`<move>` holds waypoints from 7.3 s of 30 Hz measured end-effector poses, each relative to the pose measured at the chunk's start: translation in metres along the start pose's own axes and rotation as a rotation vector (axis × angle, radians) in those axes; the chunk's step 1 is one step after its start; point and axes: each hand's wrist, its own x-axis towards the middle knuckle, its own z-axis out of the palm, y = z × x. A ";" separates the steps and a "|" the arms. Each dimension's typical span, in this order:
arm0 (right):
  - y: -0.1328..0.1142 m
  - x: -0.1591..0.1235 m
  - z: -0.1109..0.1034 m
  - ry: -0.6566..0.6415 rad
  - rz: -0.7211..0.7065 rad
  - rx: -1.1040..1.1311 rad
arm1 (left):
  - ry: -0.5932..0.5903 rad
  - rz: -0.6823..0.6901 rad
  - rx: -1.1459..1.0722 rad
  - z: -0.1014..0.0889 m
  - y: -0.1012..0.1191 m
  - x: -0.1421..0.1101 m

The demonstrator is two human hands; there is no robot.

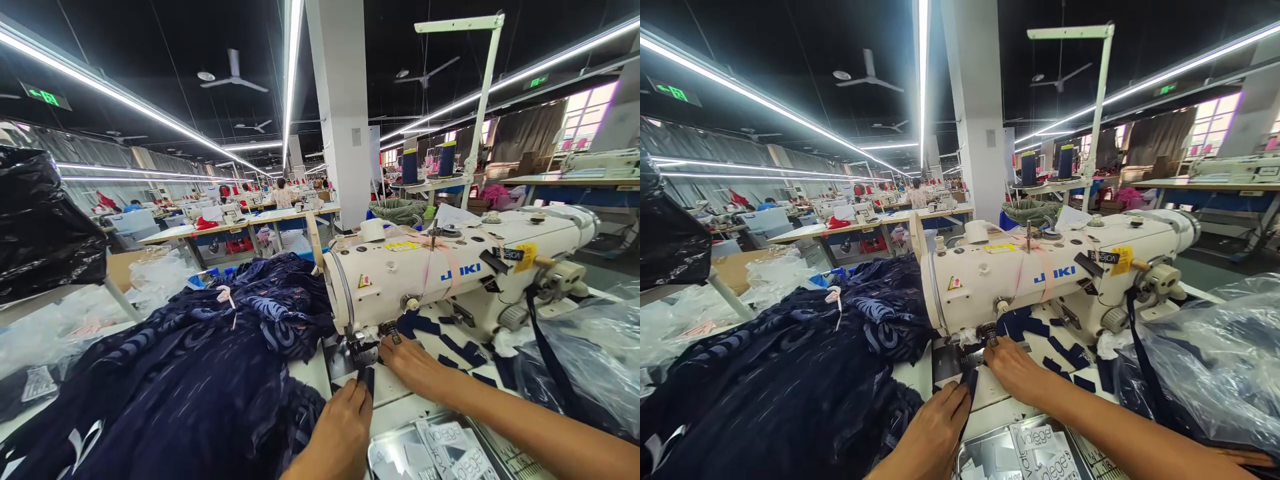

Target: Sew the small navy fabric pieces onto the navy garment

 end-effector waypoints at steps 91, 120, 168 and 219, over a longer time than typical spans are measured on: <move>0.001 0.015 0.000 0.042 -0.236 -0.068 | 0.219 -0.169 0.060 0.007 -0.004 0.040; -0.003 0.012 0.003 0.052 -0.069 0.465 | 0.163 -0.181 -0.140 -0.009 -0.029 0.022; -0.007 0.012 -0.001 0.050 -0.127 0.206 | -0.027 -0.145 -0.215 -0.027 -0.049 0.026; -0.010 0.023 0.023 0.124 -0.067 -0.265 | 0.057 -0.249 0.127 -0.012 -0.060 0.050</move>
